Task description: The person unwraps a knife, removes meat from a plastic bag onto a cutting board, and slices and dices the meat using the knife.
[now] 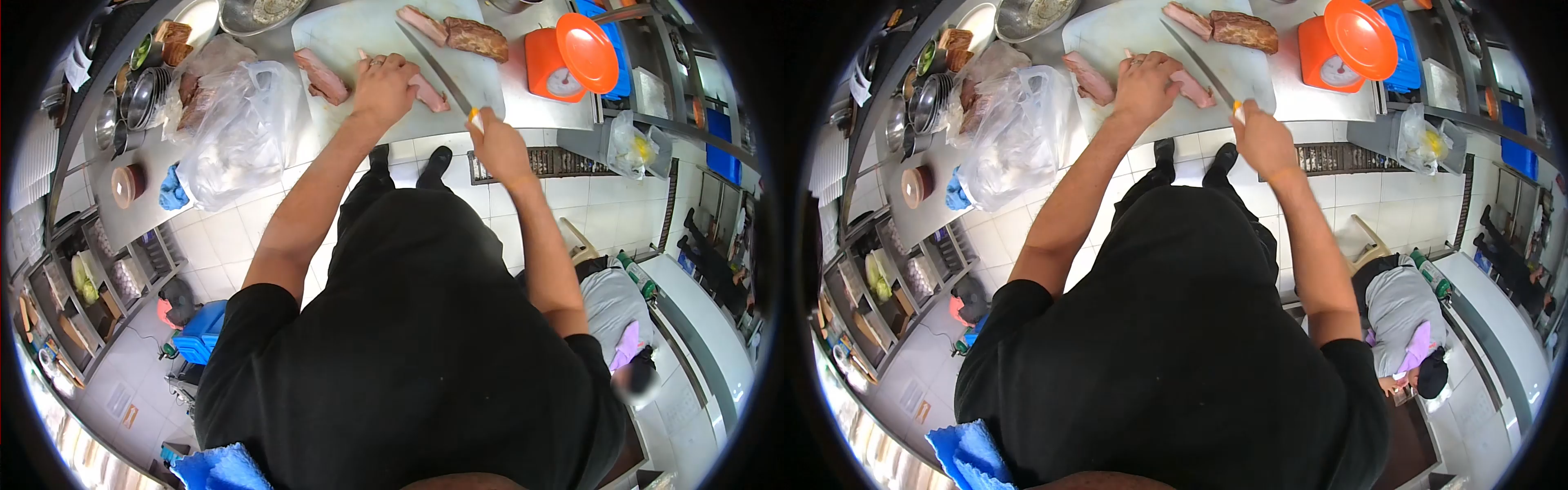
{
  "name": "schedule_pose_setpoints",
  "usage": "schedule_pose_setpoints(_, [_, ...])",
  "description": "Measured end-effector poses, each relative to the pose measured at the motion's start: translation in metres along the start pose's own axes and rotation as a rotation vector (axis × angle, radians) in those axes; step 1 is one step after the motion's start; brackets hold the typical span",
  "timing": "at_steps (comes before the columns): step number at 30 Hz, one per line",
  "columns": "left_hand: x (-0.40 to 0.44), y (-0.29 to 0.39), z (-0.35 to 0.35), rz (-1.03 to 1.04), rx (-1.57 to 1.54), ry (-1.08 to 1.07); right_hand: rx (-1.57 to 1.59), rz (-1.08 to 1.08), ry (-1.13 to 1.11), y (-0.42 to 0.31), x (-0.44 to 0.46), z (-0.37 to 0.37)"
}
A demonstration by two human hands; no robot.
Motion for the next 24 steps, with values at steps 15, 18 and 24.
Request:
schedule_pose_setpoints(15, [0.000,0.012,0.019,-0.058,-0.008,-0.037,-0.039,0.089,-0.135,-0.025,-0.067,0.013])
schedule_pose_setpoints(18, [-0.002,0.011,0.019,-0.039,-0.007,-0.021,-0.048,0.082,-0.127,-0.019,-0.056,0.035])
schedule_pose_setpoints(24, [-0.002,0.012,0.019,-0.042,0.003,-0.038,0.018,0.052,-0.052,-0.009,-0.014,0.063])
Point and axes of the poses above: each hand's wrist, its own x-axis towards the middle knuckle, its own z-axis out of the palm, y = z × x, the point moved 9 cm from there along x, towards the middle knuckle, and after that the axes turned 11 degrees about -z, right-handed, at the moved point
